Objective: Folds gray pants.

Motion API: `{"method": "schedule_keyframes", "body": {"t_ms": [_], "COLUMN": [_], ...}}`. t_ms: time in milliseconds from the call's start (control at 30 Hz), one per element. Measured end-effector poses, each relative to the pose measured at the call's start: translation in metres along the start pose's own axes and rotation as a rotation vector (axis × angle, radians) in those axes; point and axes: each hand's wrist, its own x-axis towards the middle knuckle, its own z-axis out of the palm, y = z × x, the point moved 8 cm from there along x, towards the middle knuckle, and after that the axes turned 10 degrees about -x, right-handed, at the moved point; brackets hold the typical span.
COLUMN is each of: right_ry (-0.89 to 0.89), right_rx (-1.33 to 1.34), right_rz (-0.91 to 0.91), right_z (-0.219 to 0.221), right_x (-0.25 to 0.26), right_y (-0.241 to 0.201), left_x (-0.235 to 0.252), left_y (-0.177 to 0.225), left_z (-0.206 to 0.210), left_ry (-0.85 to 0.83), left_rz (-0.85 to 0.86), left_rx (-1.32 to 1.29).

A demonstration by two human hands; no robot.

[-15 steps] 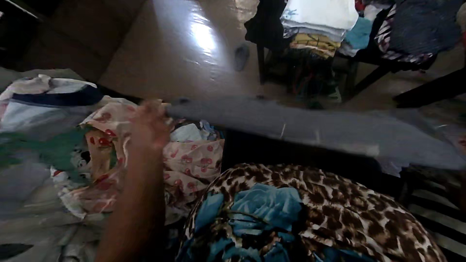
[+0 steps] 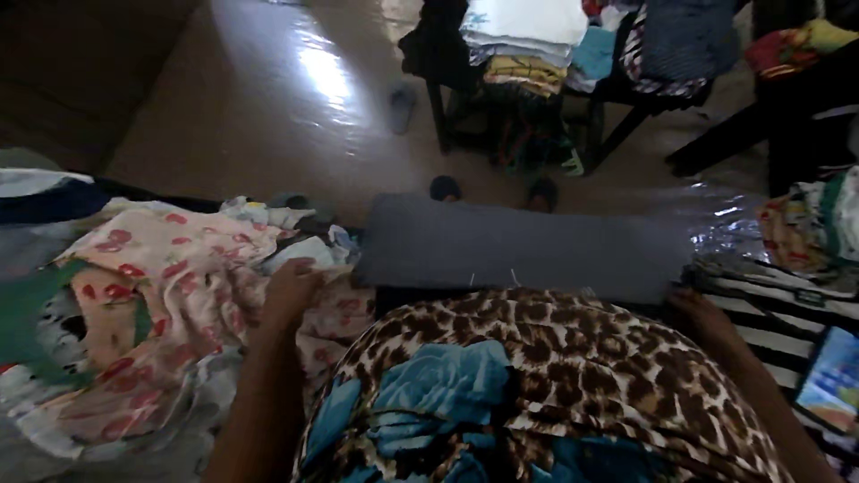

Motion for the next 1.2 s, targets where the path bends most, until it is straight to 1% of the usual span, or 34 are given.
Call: {"method": "schedule_keyframes", "body": {"t_ms": [33, 100, 167, 233, 267, 300, 367, 433, 500, 567, 633, 700, 767, 800, 833, 867, 933, 967, 1033, 1100, 1133, 1167, 1200], "right_ry": [0.067, 0.196, 0.249, 0.199, 0.155, 0.106, 0.023, 0.017, 0.057, 0.087, 0.057, 0.000, -0.012, -0.001, 0.015, 0.035, 0.069, 0.100, 0.126, 0.100, 0.058, 0.011, -0.023], "right_rx": [-0.147, -0.377, -0.510, -0.610, -0.670, -0.739, -0.871, -0.855, -0.749, -0.595, -0.412, -0.266, -0.213, -0.206, -0.194, -0.177, -0.210, -0.264, -0.388, -0.478, -0.497, -0.503, -0.501], "right_rz": [-0.090, -0.292, -0.518, -0.755, -0.847, -0.896, -0.860, -0.784, -0.704, -0.681, -0.609, -0.399, -0.145, -0.051, 0.010, 0.034, -0.008, -0.070, -0.219, -0.381, -0.452, -0.497, -0.504], "right_z": [-0.007, -0.010, 0.009, 0.043, 0.062, 0.079, 0.098, 0.090, 0.072, 0.058, 0.052, 0.047, 0.040, 0.036, 0.031, 0.025, 0.012, 0.004, -0.004, 0.006, 0.017, 0.030, 0.041], "right_x": [0.003, -0.001, -0.010, -0.014, -0.013, -0.008, 0.012, 0.030, 0.044, 0.059, 0.067, 0.062, 0.051, 0.048, 0.050, 0.058, 0.081, 0.096, 0.116, 0.109, 0.100, 0.092, 0.091], "right_y": [-0.014, -0.061, -0.114, -0.153, -0.163, -0.166, -0.154, -0.136, -0.119, -0.103, -0.088, -0.074, -0.064, -0.061, -0.058, -0.056, -0.061, -0.065, -0.087, -0.122, -0.136, -0.144, -0.142], "left_x": [-0.003, -0.008, -0.017, -0.021, -0.018, -0.013, -0.003, 0.004, 0.007, 0.009, 0.010, 0.011, 0.014, 0.015, 0.015, 0.015, 0.014, 0.015, 0.016, 0.018, 0.018, 0.016, 0.015], "left_y": [0.024, 0.072, 0.118, 0.141, 0.141, 0.136, 0.126, 0.117, 0.108, 0.103, 0.100, 0.096, 0.090, 0.087, 0.086, 0.085, 0.085, 0.085, 0.085, 0.085, 0.085, 0.086, 0.085], "left_z": [0.000, 0.013, 0.047, 0.094, 0.117, 0.136, 0.152, 0.149, 0.140, 0.133, 0.129, 0.128, 0.127, 0.126, 0.125, 0.124, 0.124, 0.124, 0.125, 0.126, 0.126, 0.126, 0.126], "left_ry": [0.031, 0.075, 0.060, 0.001, -0.033, -0.075, -0.171, -0.206, -0.196, -0.189, -0.185, -0.181, -0.171, -0.164, -0.162, -0.165, -0.164, -0.161, -0.155, -0.160, -0.162, -0.163, -0.165], "left_rz": [0.090, 0.352, 0.622, 0.794, 0.825, 0.817, 0.726, 0.675, 0.661, 0.614, 0.576, 0.571, 0.567, 0.559, 0.541, 0.515, 0.487, 0.484, 0.494, 0.494, 0.493, 0.485, 0.469], "left_rx": [0.030, 0.031, 0.108, 0.221, 0.294, 0.376, 0.482, 0.450, 0.341, 0.239, 0.172, 0.139, 0.103, 0.083, 0.071, 0.065, 0.074, 0.083, 0.096, 0.114, 0.117, 0.109, 0.095]}}
